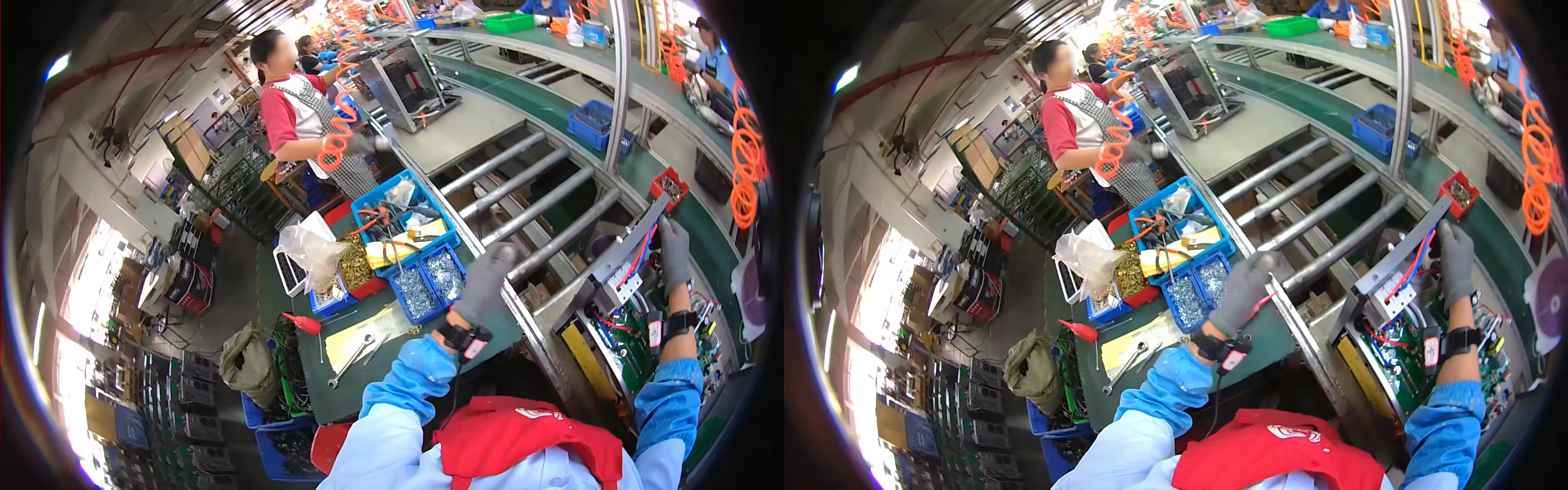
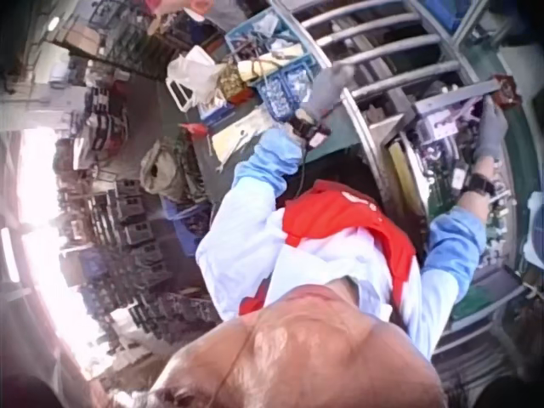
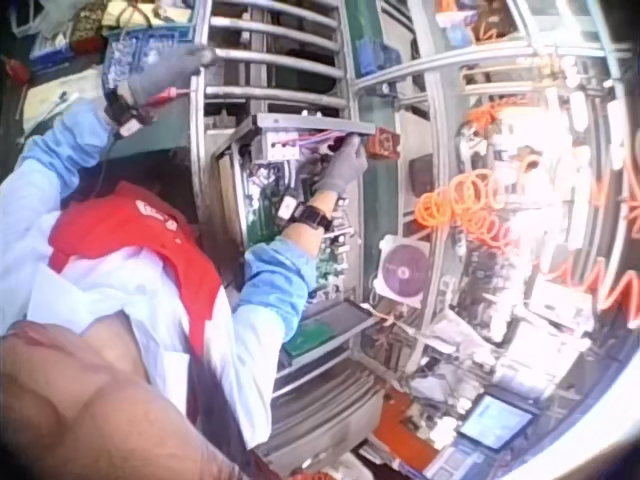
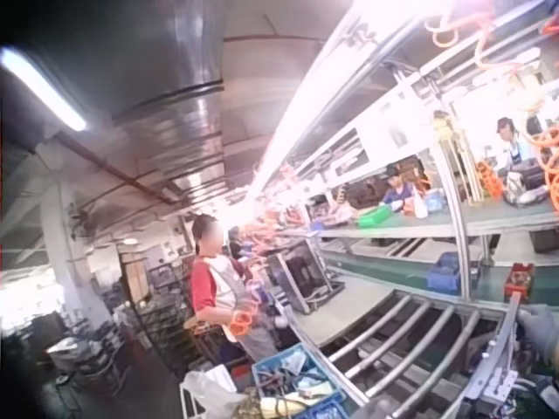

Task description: Assembling and wiring electronic components into a control unit casing on an industrial assembly line.

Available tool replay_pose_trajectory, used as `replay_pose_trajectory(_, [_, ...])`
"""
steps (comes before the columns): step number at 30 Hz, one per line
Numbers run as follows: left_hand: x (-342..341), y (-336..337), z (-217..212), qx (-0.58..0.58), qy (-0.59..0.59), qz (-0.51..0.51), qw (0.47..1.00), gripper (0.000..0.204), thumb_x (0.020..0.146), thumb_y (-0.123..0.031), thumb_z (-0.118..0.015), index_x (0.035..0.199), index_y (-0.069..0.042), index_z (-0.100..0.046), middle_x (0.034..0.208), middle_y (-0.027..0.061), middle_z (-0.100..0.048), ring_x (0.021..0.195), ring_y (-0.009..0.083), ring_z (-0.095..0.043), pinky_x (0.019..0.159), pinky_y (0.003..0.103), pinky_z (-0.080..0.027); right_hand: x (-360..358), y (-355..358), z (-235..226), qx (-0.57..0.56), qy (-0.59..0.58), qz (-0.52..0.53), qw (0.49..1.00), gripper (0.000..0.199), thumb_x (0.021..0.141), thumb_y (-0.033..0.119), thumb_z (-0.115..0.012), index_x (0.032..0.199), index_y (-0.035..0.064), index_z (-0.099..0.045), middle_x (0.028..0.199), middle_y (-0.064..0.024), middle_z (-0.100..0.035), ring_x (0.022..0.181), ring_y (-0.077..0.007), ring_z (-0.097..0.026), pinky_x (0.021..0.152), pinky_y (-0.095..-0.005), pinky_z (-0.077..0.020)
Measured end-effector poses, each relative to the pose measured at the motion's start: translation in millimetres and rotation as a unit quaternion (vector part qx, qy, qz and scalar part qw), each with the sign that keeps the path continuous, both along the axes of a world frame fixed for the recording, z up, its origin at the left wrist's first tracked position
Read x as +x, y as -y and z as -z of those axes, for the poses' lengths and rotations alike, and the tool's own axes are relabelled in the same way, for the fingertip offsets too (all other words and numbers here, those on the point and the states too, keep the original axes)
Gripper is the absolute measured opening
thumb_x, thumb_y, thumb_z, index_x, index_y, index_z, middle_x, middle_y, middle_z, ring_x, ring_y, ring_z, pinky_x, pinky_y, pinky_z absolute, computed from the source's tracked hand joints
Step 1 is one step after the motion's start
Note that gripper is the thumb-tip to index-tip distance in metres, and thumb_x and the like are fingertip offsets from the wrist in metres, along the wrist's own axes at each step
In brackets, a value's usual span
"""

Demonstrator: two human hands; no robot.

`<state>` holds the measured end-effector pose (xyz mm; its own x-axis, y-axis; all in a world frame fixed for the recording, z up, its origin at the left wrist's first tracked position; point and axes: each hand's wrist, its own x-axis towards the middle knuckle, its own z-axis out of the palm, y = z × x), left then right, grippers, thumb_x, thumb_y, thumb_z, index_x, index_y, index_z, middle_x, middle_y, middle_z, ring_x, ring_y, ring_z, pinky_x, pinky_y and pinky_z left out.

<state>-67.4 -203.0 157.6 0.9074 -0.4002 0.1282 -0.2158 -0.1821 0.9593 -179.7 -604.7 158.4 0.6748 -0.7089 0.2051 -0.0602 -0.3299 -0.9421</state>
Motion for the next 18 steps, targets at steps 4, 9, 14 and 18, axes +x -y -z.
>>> replay_pose_trajectory(4, [-27.6,44.4,-33.0,-0.072,0.083,0.127,0.986,0.038,0.098,-0.034,-0.053,0.115,-0.002,-0.061,0.094,0.0091,-0.065,0.088,0.0167,-0.059,0.081,0.032,-0.048,6.2,-19.0,-11.9,-0.049,0.028,0.03,0.998,0.029,0.094,0.027,-0.057,0.096,-0.001,-0.066,0.075,-0.0028,-0.061,0.062,-0.0104,-0.053,0.058,-0.0273,-0.0429])
replay_pose_trajectory(9, [-56.0,85.8,-56.8,-0.085,0.228,0.214,0.946,0.047,0.097,-0.041,-0.053,0.122,-0.002,-0.057,0.115,0.0172,-0.061,0.105,0.03,-0.061,0.089,0.039,-0.049,9.6,-18.1,-12.6,0.003,0.033,-0.012,0.999,0.027,0.094,0.023,-0.057,0.088,-0.0018,-0.065,0.071,-0.0039,-0.06,0.061,-0.0108,-0.055,0.056,-0.0267,-0.0441])
replay_pose_trajectory(14, [-69.2,107.6,-53.9,-0.018,0.294,0.154,0.943,0.047,0.094,-0.048,-0.052,0.121,-0.011,-0.059,0.123,0.0214,-0.056,0.11,0.04,-0.058,0.09,0.045,-0.049,12.0,-17.3,-9.9,-0.017,0.035,0.011,0.999,0.025,0.094,0.021,-0.057,0.089,-0.0023,-0.064,0.074,-0.0051,-0.062,0.062,-0.0111,-0.057,0.056,-0.0265,-0.0453])
replay_pose_trajectory(18, [-66.5,104.6,-53.6,-0.034,0.289,0.149,0.945,0.045,0.094,-0.048,-0.052,0.118,-0.011,-0.059,0.12,0.0207,-0.056,0.108,0.0395,-0.058,0.088,0.045,-0.05,14.0,-15.9,-10.3,-0.044,0.057,0.003,0.997,0.022,0.094,0.017,-0.056,0.09,-0.0031,-0.064,0.074,-0.0046,-0.061,0.061,-0.0111,-0.055,0.056,-0.0273,-0.0448])
